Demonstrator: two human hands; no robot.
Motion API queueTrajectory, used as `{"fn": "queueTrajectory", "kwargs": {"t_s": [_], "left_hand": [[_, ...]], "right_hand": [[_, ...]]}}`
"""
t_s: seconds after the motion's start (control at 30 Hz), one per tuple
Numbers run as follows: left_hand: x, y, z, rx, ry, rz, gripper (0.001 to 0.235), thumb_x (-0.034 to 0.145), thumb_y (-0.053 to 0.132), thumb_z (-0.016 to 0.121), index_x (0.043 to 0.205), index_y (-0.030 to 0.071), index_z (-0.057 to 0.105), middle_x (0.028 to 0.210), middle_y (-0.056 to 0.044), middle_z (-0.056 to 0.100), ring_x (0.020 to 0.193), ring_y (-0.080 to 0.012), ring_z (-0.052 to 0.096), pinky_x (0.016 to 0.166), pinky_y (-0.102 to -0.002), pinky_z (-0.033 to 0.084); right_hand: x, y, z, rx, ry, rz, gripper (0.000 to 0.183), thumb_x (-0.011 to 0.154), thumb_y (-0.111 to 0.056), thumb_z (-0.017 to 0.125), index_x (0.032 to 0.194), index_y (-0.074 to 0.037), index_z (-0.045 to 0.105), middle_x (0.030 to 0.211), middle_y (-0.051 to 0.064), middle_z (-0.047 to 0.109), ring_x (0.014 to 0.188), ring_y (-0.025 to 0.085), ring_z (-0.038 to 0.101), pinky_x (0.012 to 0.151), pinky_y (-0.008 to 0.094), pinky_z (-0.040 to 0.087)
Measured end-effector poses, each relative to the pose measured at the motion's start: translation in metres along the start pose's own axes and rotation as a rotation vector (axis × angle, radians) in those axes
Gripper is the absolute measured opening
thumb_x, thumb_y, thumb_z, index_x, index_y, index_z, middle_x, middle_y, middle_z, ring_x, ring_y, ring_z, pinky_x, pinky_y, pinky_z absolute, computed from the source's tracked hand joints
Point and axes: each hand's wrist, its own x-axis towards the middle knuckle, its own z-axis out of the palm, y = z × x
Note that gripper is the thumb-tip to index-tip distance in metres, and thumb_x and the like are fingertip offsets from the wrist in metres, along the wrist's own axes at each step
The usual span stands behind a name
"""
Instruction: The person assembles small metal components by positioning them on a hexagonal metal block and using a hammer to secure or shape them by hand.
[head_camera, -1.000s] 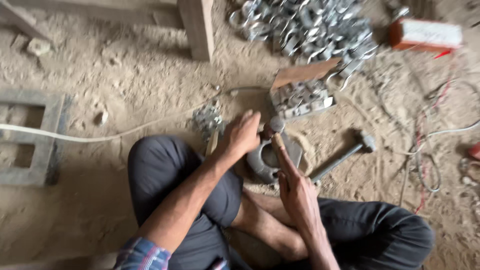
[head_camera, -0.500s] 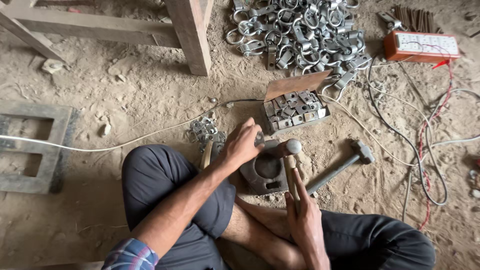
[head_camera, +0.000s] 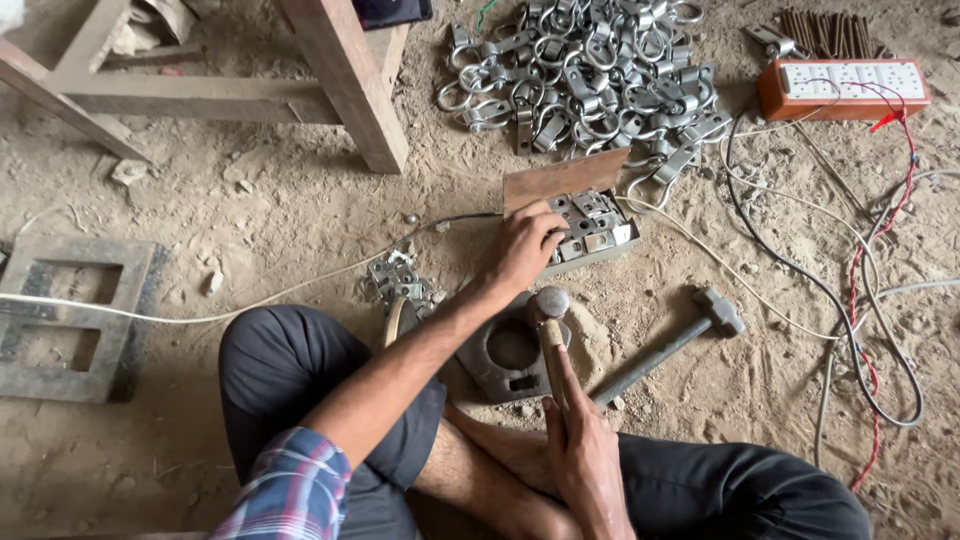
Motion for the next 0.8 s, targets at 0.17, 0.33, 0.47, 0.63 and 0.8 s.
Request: {"fn": "queueTrajectory", "kwargs": {"t_s": [0.17, 0.33, 0.47, 0.63, 0.8], "left_hand": [[-0.005, -0.005, 0.013, 0.229, -0.118, 0.010, 0.011, 0.098, -0.002, 0.064, 0.096, 0.000, 0.074, 0.100, -0.011, 0.071, 0.086, -0.0184, 0.068, 0.062, -0.029, 0.060], [-0.014, -0.003, 0.004, 0.382, -0.140, 0.061, 0.009, 0.093, -0.006, 0.066, 0.088, -0.001, 0.071, 0.109, -0.012, 0.065, 0.097, -0.0230, 0.063, 0.071, -0.031, 0.062], [-0.015, -0.011, 0.007, 0.465, -0.148, 0.097, 0.011, 0.088, -0.011, 0.066, 0.088, 0.001, 0.068, 0.117, -0.012, 0.062, 0.102, -0.0215, 0.062, 0.076, -0.029, 0.062], [-0.018, -0.023, 0.017, 0.420, -0.155, 0.102, 0.016, 0.088, -0.012, 0.066, 0.096, 0.001, 0.067, 0.111, -0.011, 0.063, 0.095, -0.0202, 0.063, 0.067, -0.027, 0.061], [-0.016, -0.024, 0.021, 0.443, -0.132, 0.092, 0.017, 0.092, -0.012, 0.065, 0.103, 0.001, 0.069, 0.093, -0.008, 0.066, 0.081, -0.0168, 0.064, 0.057, -0.025, 0.058]], "right_hand": [[0.002, 0.008, 0.001, -0.011, -0.062, 0.117, 0.067, 0.096, -0.021, 0.058, 0.158, -0.029, 0.034, 0.116, 0.023, 0.072, 0.097, 0.042, 0.073, 0.078, 0.050, 0.060], [0.004, 0.014, 0.003, 0.004, -0.037, 0.053, 0.067, 0.094, -0.019, 0.057, 0.157, -0.028, 0.034, 0.126, 0.022, 0.069, 0.103, 0.042, 0.072, 0.082, 0.050, 0.060], [0.006, 0.019, 0.006, 0.007, -0.076, 0.080, 0.070, 0.095, -0.019, 0.054, 0.161, -0.029, 0.032, 0.135, 0.021, 0.065, 0.110, 0.041, 0.070, 0.088, 0.050, 0.060], [0.008, 0.021, 0.010, -0.006, -0.108, 0.136, 0.072, 0.097, -0.022, 0.054, 0.164, -0.031, 0.030, 0.135, 0.020, 0.065, 0.114, 0.041, 0.069, 0.094, 0.051, 0.058], [0.008, 0.016, 0.008, -0.019, -0.103, 0.125, 0.073, 0.095, -0.022, 0.055, 0.163, -0.031, 0.030, 0.134, 0.021, 0.064, 0.115, 0.042, 0.068, 0.094, 0.052, 0.058]]}}
